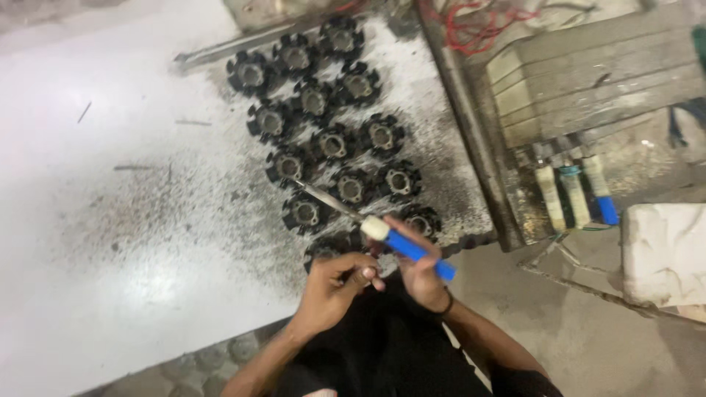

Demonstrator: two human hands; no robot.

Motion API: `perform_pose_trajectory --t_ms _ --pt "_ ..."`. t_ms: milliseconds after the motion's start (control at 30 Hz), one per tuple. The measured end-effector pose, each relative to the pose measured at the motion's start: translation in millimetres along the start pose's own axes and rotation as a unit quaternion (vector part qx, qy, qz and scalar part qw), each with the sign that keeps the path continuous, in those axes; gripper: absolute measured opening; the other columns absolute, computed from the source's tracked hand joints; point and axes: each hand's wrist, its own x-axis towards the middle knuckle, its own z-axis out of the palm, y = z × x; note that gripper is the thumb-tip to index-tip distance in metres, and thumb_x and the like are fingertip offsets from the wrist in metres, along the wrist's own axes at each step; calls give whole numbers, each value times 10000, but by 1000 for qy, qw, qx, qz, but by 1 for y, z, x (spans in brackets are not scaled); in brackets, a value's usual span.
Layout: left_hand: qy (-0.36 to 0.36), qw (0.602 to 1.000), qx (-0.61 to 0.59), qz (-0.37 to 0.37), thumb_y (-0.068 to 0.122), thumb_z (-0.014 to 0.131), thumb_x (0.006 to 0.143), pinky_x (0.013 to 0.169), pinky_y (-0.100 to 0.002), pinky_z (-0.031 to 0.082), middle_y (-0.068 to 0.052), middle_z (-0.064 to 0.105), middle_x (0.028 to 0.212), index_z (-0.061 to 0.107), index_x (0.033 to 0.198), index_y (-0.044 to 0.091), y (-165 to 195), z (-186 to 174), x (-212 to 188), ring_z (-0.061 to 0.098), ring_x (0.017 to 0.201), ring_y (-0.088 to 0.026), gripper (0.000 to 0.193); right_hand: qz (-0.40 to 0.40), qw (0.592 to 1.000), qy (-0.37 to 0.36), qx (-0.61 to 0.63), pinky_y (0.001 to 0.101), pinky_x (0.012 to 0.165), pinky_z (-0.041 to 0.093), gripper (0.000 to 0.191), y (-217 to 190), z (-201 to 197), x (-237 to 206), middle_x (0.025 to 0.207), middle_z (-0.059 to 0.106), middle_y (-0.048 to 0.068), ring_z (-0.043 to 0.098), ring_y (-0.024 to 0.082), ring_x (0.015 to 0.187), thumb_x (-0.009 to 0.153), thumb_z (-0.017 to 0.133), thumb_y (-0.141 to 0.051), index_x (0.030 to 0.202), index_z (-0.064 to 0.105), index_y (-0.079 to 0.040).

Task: The person arranges black motor rotor assemblies on a workbench, then uses a heated soldering tool to work on the center of each rotor one at a time, placing finished units in rows. They reposition parts and a parts tray while working through the batch.

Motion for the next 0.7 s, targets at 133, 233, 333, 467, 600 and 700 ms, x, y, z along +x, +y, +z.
perform_pose_trajectory --t_ms 133,233,333,467,600,700 --pt "230 866 342 283 -62 694 812 630 -349 486 -73 713 862 736 1001 59 12 -54 -25 633 701 -240 228 131 945 20 298 471 957 559 822 6 -23 -5 1310 650 242 660 344 1189 991 530 -611 1478 422 42" --pt "270 863 380 196 -55 742 829 604 -365 505 -131 674 955 751 1003 63 -10 -80 -21 641 691 -242 211 155 943 40 291 452 864 582 592 16 -27 -26 1225 677 222 681 320 1103 1027 667 -366 1417 462 30" --pt "237 888 371 131 -31 755 819 615 -368 541 -102 677 970 767 997 72 -37 -78 -18 667 710 -235 206 188 973 128 49 429 739 605 384 27 -23 -46 1027 684 208 682 282 856 1039 705 -174 1256 524 87" --pt "239 874 405 123 -4 759 798 644 -382 561 -79 676 957 766 992 74 -56 -65 -24 689 779 -267 209 206 973 95 35 383 757 602 336 29 -19 -49 1031 706 203 710 268 866 942 699 -70 1227 651 104" --pt "244 850 453 110 32 773 831 608 -372 561 -65 687 960 768 1017 82 -61 -60 -35 701 768 -250 192 184 980 54 -46 354 798 592 299 19 -14 -36 1043 708 198 721 263 876 917 695 -66 1165 704 100" --pt "241 846 464 106 50 769 838 597 -376 559 -68 688 965 752 1023 87 -65 -59 -38 704 757 -254 189 174 981 36 -76 340 800 598 316 10 -11 -28 1064 696 197 720 262 882 893 695 -68 1160 706 100"
